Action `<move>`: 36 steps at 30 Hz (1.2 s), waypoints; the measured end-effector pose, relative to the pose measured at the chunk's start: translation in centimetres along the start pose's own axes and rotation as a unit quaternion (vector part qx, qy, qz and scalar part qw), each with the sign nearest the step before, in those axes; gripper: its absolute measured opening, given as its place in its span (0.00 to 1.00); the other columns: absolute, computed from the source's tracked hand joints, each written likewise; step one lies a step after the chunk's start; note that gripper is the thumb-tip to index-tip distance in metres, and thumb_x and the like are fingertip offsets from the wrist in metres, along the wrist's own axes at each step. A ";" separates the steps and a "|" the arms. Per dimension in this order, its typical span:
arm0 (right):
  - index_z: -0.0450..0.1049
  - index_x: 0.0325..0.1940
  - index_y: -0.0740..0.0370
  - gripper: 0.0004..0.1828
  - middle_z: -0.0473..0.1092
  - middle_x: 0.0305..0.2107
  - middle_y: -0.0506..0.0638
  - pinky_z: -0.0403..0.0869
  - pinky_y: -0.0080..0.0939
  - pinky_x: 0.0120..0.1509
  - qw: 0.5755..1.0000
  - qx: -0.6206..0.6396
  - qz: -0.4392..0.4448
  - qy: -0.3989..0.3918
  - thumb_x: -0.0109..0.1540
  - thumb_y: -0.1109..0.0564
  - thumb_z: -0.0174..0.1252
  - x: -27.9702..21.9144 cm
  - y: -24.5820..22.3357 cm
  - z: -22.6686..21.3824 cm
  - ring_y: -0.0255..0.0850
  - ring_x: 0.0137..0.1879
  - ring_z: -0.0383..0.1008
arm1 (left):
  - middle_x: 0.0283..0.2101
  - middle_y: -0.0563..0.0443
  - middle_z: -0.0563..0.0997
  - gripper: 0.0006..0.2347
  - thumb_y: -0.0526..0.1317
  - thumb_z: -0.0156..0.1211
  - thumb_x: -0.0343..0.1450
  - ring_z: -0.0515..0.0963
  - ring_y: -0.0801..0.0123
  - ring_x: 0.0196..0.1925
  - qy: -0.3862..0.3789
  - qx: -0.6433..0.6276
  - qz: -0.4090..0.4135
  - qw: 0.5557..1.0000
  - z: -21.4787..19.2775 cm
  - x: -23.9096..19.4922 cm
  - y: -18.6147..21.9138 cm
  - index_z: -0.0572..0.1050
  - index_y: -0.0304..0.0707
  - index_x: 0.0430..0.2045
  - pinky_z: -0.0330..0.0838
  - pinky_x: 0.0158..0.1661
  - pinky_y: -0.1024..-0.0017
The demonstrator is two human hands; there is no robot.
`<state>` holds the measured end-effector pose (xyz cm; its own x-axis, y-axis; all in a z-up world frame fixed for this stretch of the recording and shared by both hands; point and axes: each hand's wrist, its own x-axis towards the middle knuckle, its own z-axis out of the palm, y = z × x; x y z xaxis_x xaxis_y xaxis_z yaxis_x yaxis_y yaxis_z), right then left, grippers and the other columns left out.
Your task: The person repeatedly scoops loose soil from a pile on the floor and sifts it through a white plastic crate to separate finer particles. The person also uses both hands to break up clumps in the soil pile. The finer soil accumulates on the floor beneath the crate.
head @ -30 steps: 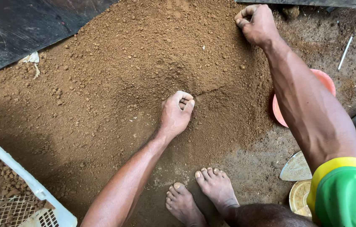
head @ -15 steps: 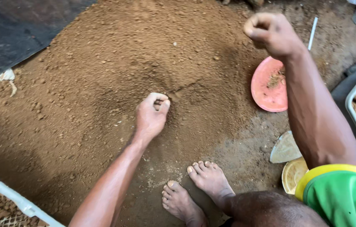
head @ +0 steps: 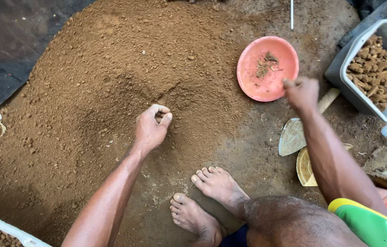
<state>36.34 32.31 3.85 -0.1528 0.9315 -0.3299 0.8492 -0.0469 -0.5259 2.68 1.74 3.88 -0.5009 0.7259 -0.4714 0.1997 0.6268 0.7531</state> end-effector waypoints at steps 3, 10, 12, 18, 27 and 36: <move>0.76 0.46 0.77 0.23 0.73 0.23 0.55 0.65 0.39 0.21 0.948 0.192 0.246 -0.069 0.71 0.48 0.56 -3.9 0.6 2.8 0.38 0.20 0.66 | 0.40 0.51 0.85 0.06 0.40 0.62 0.73 0.84 0.70 0.39 -0.007 0.043 -0.033 0.999 -0.3 -0.3 -0.3 0.80 0.42 0.40 0.79 0.42 0.66; 0.66 0.48 0.73 0.08 0.70 0.26 0.59 0.71 0.40 0.26 0.805 0.577 0.115 -0.077 0.70 0.62 0.51 -0.1 3.3 7.3 0.46 0.26 0.72 | 0.34 0.47 0.85 0.09 0.40 0.66 0.69 0.84 0.67 0.35 0.047 0.038 0.028 0.998 -0.8 -2.9 -4.5 0.80 0.36 0.38 0.78 0.41 0.67; 0.66 0.47 0.71 0.10 0.68 0.27 0.56 0.71 0.39 0.29 0.725 0.669 0.079 -0.147 0.73 0.58 0.50 3.2 4.1 7.0 0.43 0.28 0.69 | 0.33 0.48 0.85 0.08 0.41 0.67 0.68 0.83 0.68 0.34 0.067 0.057 0.027 0.996 -0.8 -4.3 -7.1 0.81 0.38 0.36 0.78 0.40 0.67; 0.68 0.48 0.72 0.08 0.70 0.30 0.57 0.76 0.41 0.33 0.786 0.607 0.075 -0.095 0.74 0.61 0.49 8.2 2.9 8.6 0.43 0.31 0.72 | 0.30 0.47 0.85 0.11 0.47 0.63 0.71 0.83 0.69 0.32 0.081 0.015 -0.057 0.995 -0.7 -10.1 -15.7 0.81 0.37 0.34 0.77 0.38 0.67; 0.71 0.49 0.73 0.07 0.73 0.34 0.58 0.82 0.44 0.40 0.837 0.494 -0.124 -0.199 0.76 0.66 0.48 0.2 -5.5 11.9 0.45 0.35 0.77 | 0.54 0.36 0.80 0.42 0.74 0.41 0.68 0.84 0.58 0.45 0.164 -0.380 -0.379 0.828 -4.7 -29.1 -21.7 0.72 0.31 0.57 0.80 0.42 0.58; 0.74 0.51 0.73 0.07 0.75 0.36 0.62 0.82 0.42 0.39 0.805 0.316 -0.268 -0.424 0.76 0.64 0.54 -12.8 -12.3 18.1 0.44 0.35 0.80 | 0.61 0.31 0.72 0.34 0.62 0.47 0.72 0.82 0.44 0.53 0.507 -0.462 -0.337 0.645 -5.9 -41.9 -22.6 0.56 0.37 0.67 0.82 0.48 0.48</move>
<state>18.69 14.40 0.35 -0.9296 0.3102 -0.1992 0.1611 -0.1444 -0.9763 14.23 -44.55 9.30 -0.5982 -0.4756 -0.6450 -0.7037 -0.0733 0.7067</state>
